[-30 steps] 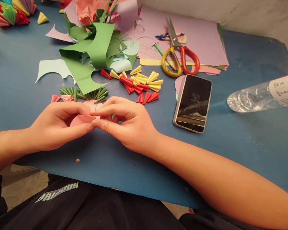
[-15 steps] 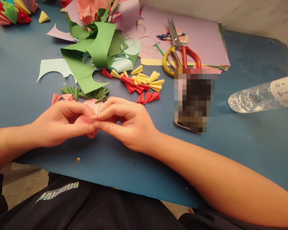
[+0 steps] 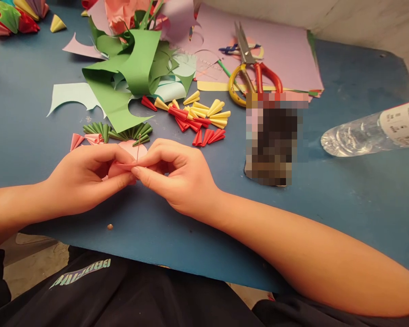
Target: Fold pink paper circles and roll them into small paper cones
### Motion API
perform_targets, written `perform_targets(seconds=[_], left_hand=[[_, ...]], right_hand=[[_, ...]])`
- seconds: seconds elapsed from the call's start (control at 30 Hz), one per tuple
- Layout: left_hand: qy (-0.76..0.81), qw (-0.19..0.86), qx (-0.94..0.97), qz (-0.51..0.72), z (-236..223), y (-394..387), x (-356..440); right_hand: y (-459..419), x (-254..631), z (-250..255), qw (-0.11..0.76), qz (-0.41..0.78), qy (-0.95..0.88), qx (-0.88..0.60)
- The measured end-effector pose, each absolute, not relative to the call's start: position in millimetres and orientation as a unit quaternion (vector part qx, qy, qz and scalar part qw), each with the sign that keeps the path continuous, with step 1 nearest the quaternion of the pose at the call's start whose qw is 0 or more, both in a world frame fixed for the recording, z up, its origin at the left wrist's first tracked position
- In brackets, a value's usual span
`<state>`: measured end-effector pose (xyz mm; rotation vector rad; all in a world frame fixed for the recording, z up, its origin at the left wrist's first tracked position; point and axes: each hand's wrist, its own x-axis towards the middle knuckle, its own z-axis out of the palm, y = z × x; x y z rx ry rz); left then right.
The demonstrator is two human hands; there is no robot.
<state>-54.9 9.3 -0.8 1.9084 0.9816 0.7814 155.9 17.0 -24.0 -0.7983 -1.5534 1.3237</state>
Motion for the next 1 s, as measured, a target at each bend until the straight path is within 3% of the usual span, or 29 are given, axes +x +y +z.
perform_targets(seconds=[0.47,0.83,0.93,1.0], left_hand=[[0.409,0.392,0.764,0.308,10.0,6.6,-53.1],[0.388,0.33,0.808,0.296,7.4,8.4,-54.8],[0.398,0.377,0.778,0.306,8.8,9.0,-54.6],[0.398,0.462,0.733,0.303,11.5,10.9,-55.2]], right_hand=[[18.2,156.3,-27.0,0.465,0.576,-0.609,-0.285],[17.1,156.7,-23.4,0.459,0.53,-0.64,-0.314],[17.1,156.8,-22.9,0.46,0.511,-0.65,-0.324],[19.1,157.7,-22.3,0.465,0.492,-0.67,-0.305]])
